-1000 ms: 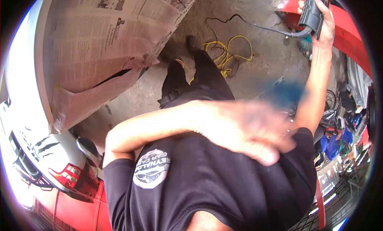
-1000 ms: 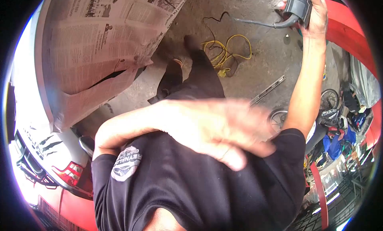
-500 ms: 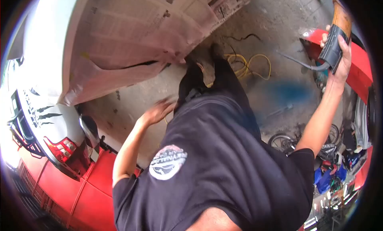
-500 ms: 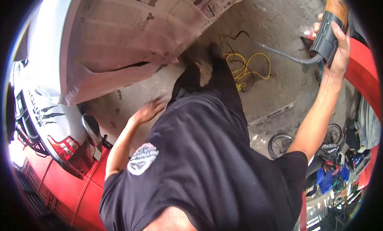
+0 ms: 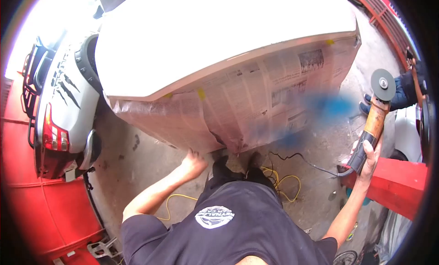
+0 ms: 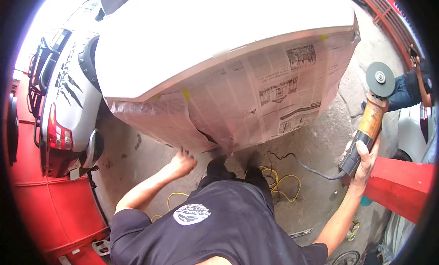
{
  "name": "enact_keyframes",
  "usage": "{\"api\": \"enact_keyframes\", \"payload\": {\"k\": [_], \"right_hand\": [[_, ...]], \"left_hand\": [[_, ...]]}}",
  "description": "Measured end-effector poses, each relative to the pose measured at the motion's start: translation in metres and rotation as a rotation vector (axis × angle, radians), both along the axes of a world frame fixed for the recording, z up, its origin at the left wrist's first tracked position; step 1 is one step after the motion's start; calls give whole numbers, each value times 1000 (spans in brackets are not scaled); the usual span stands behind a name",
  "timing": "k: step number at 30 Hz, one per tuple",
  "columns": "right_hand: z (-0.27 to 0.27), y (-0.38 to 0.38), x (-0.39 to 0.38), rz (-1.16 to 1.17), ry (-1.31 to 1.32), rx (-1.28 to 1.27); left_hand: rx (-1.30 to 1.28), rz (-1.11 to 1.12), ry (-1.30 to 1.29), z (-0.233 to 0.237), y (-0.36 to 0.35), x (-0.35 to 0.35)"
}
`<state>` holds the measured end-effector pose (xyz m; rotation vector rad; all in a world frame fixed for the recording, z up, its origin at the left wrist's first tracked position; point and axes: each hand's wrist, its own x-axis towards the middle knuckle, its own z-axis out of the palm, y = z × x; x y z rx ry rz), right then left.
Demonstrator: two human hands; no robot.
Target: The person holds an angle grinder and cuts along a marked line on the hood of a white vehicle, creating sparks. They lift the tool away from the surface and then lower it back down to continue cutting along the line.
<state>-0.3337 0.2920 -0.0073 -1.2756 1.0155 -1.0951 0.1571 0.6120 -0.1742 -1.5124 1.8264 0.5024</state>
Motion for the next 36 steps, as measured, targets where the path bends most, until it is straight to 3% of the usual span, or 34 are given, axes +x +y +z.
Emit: {"api": "enact_keyframes", "payload": {"k": [1, 2, 3, 5, 7, 8, 10, 12, 13, 16, 19, 22, 26, 28, 36], "right_hand": [[12, 4, 14, 9, 41, -34], [19, 8, 24, 23, 79, -65], [29, 15, 38, 30, 85, -71], [52, 27, 65, 37, 112, -90], [72, 43, 95, 37, 156, -76], [83, 58, 118, 12, 180, -63], [95, 71, 163, 64, 195, -63], [102, 79, 203, 93, 256, -82], [104, 80, 223, 124, 293, -121], [105, 75, 252, 213, 410, -347], [115, 60, 271, 293, 485, -217], [117, 49, 295, 366, 505, -101], [112, 36, 310, 448, 594, -108], [106, 29, 311, 524, 487, 28], [125, -1, 322, 516, 553, 43]], "left_hand": [[-33, 416, 484, 41, -31, 6], [-117, 543, 794, 66, -55, 2], [-127, 527, 1164, 96, -72, -2], [163, 505, 1530, 134, -92, -17], [-116, 68, 1530, 135, -109, -33], [-211, 27, 1472, 133, -113, -33], [-197, 242, 1492, 138, -139, -29], [-202, 554, 1777, 152, -160, -13], [-252, 581, 1933, 154, -175, -11], [66, 695, 2057, 163, -201, -4], [182, 795, 2166, 171, -219, -7], [148, 783, 2321, 172, -236, -13], [170, 1022, 2298, 181, -234, -6], [83, 972, 2204, 170, -237, -1], [70, 955, 2255, 189, -262, 4]]}}
